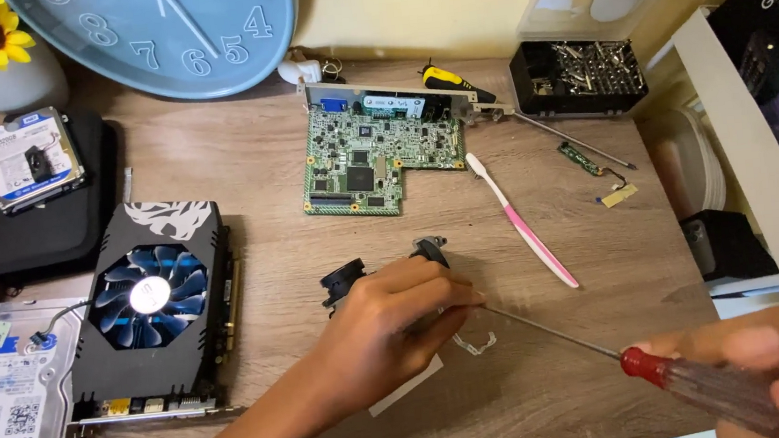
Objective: Unscrewing a small cooling fan from a plastic housing and cleaning it with a toothbrush on a repair bench.
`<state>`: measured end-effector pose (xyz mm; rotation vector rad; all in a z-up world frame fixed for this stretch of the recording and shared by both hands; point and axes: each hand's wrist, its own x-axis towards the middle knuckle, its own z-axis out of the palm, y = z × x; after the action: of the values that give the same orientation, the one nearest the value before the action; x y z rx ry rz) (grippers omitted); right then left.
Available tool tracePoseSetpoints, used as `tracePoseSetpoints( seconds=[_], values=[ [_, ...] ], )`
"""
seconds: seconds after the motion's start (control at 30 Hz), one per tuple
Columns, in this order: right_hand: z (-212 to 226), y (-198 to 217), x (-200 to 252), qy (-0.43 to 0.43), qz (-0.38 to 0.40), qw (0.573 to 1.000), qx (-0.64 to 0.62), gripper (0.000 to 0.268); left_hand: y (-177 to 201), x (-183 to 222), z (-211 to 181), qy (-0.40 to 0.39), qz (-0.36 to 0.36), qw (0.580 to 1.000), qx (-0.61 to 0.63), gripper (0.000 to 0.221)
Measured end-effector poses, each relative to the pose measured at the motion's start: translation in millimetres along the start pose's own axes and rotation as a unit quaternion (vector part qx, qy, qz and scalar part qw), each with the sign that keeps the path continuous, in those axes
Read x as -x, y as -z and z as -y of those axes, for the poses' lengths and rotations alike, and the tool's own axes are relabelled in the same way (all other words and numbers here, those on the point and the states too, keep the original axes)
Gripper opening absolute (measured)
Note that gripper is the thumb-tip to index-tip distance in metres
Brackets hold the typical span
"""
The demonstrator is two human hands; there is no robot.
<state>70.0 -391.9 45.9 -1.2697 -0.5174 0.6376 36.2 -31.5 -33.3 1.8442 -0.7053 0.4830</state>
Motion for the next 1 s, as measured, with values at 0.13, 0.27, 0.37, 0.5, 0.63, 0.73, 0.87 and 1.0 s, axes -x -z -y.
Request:
tracePoseSetpoints(
  seconds=[0.13, 0.27, 0.37, 0.5, 0.63, 0.73, 0.87, 1.0],
  values=[
    [-48.2, 46.3, 9.1, 0.05, 0.057, 0.987, -0.145, 0.038, 0.0, -0.8, -1.3, -0.004, -0.008, 1.0, -0.006, 0.007],
    [-3.6, -7.7, -20.1, 0.278, 0.112, 0.789, 0.536, 0.089, 0.9, -2.5, -3.2, 0.007, -0.004, 1.0, -0.016, 0.008],
    [4.7, -22.8, -39.6, 0.286, 0.107, 0.774, 0.555, 0.066, 1.4, -0.7, -2.7, 0.001, 0.01, 0.999, -0.031, 0.013],
    [11.4, -2.0, -51.4, 0.104, 0.164, 0.854, 0.482, 0.07, -3.2, -0.1, 0.5, -0.012, -0.017, 1.0, -0.018, 0.009],
    [-22.7, -98.3, -78.0, 0.185, -0.101, 0.875, 0.437, 0.114, -4.7, 0.2, 2.0, 0.006, -0.034, 0.999, -0.018, 0.006],
    [-31.3, -95.3, -101.4, 0.292, -0.114, 0.716, 0.623, 0.045, -6.2, -0.1, 0.7, 0.02, -0.035, 0.999, -0.022, 0.01],
    [-28.9, -108.4, -105.7, 0.259, -0.021, 0.744, 0.616, 0.034, -6.2, -0.5, 2.1, 0.013, -0.056, 0.997, -0.045, 0.01],
    [-38.5, -116.4, -100.1, 0.242, -0.131, 0.791, 0.547, 0.02, -5.2, 2.3, 1.9, 0.031, -0.015, 0.997, -0.071, 0.023]
  ],
)
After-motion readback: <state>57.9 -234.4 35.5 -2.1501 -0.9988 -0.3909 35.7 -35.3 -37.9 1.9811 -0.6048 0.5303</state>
